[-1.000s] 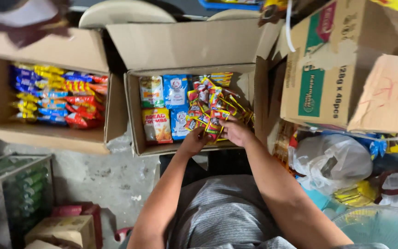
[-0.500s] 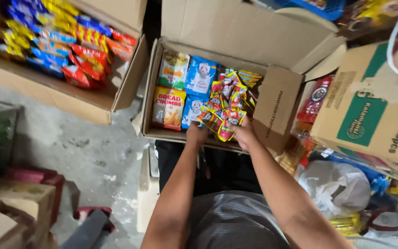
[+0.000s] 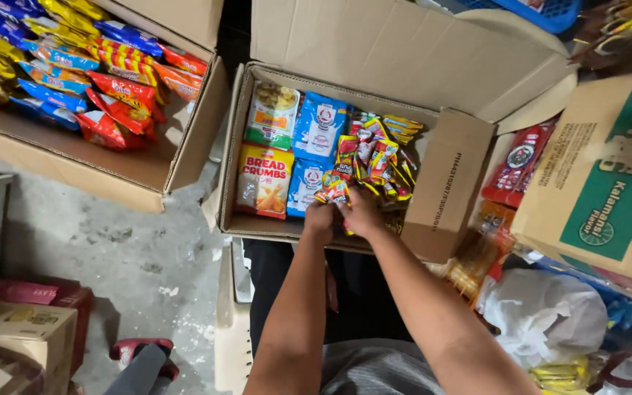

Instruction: Taking small product packets from cardboard boxes and organizing them on grocery store shelves.

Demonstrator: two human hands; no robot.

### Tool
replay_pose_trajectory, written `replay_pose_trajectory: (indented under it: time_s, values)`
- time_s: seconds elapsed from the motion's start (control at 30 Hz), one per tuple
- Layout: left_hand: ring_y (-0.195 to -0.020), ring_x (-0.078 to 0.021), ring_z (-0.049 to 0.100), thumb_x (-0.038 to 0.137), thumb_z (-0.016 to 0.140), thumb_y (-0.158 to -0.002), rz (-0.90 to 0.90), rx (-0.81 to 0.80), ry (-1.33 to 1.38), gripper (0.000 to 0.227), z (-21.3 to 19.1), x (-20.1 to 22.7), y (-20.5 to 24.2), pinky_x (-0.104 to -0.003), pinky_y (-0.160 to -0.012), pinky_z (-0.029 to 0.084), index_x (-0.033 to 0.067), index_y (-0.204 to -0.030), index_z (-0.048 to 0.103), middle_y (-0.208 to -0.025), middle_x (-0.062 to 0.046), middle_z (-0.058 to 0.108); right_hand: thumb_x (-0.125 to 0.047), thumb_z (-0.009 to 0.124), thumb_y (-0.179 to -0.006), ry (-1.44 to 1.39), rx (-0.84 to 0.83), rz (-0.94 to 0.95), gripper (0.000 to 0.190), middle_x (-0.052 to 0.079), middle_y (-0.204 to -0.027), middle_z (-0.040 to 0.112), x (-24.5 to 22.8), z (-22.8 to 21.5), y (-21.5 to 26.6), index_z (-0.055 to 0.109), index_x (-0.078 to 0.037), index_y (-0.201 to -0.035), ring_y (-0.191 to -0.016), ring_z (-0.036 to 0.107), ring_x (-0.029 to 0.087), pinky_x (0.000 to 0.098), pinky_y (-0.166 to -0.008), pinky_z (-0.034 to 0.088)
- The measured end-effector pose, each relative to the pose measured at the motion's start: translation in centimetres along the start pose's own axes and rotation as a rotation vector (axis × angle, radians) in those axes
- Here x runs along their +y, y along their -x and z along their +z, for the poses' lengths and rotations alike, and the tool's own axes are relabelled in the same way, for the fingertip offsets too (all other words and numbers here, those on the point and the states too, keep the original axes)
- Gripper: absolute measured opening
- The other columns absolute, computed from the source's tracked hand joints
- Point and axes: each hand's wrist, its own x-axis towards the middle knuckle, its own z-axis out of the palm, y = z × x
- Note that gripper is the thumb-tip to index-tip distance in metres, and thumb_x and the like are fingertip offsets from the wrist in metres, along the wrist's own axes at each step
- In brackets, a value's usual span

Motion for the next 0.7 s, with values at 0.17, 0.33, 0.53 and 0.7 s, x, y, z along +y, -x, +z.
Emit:
replay_pose_trajectory:
  time_s: [0.17, 0.33, 0.53, 0.7]
  values:
    - [-0.080, -0.0206, 0.064, 0.004, 0.060, -0.098, 0.093, -0.197, 0.197, 0.017, -0.1, 4.3, 6.4, -0.035, -0.070, 0.053, -0.0001, -0.114, 0.066, -0.094, -0.009, 0.069, -0.025, 0.075, -0.093, -0.381, -0.032, 0.084, 0.040, 0.011, -0.115, 0.073, -0.7, -1.4, 1.7, 0.062, -0.008, -0.128, -0.103, 0.067, 0.025, 0.0393, -0.091, 0.053]
    - [-0.112, -0.0180, 0.063, 0.006, 0.057, -0.098, 0.295, -0.367, -0.019, 0.033, 3.7, 13.5, 17.2, -0.030, -0.096, 0.049, 0.0040, -0.129, 0.064, -0.118, -0.006, 0.071, -0.021, 0.072, -0.095, -0.851, -0.063, 0.008, 0.042, 0.005, -0.118, 0.070, -4.8, -6.5, 3.7, 0.058, -0.007, -0.133, -0.107, 0.064, 0.018, 0.0355, -0.093, 0.054]
    - [-0.123, -0.0179, 0.056, 0.006, 0.060, -0.099, 0.605, -0.500, -0.339, 0.050, 9.3, 19.8, 23.4, -0.035, -0.108, 0.044, 0.0041, -0.146, 0.045, -0.134, -0.009, 0.061, -0.016, 0.065, -0.099, -0.781, 0.203, -0.359, 0.051, 0.008, -0.131, 0.059, -11.0, -15.1, 6.6, 0.042, -0.004, -0.142, -0.120, 0.056, 0.017, 0.0365, -0.105, 0.046]
    - [-0.131, -0.0139, 0.050, 0.014, 0.050, -0.107, 0.738, -0.804, -0.321, 0.051, 16.1, 26.2, 34.8, -0.031, -0.112, 0.039, 0.0071, -0.155, 0.036, -0.141, -0.005, 0.056, -0.014, 0.063, -0.101, -0.648, 0.292, -0.511, 0.050, 0.011, -0.131, 0.052, -15.5, -25.3, 10.7, 0.035, -0.003, -0.142, -0.125, 0.052, 0.022, 0.0381, -0.109, 0.041]
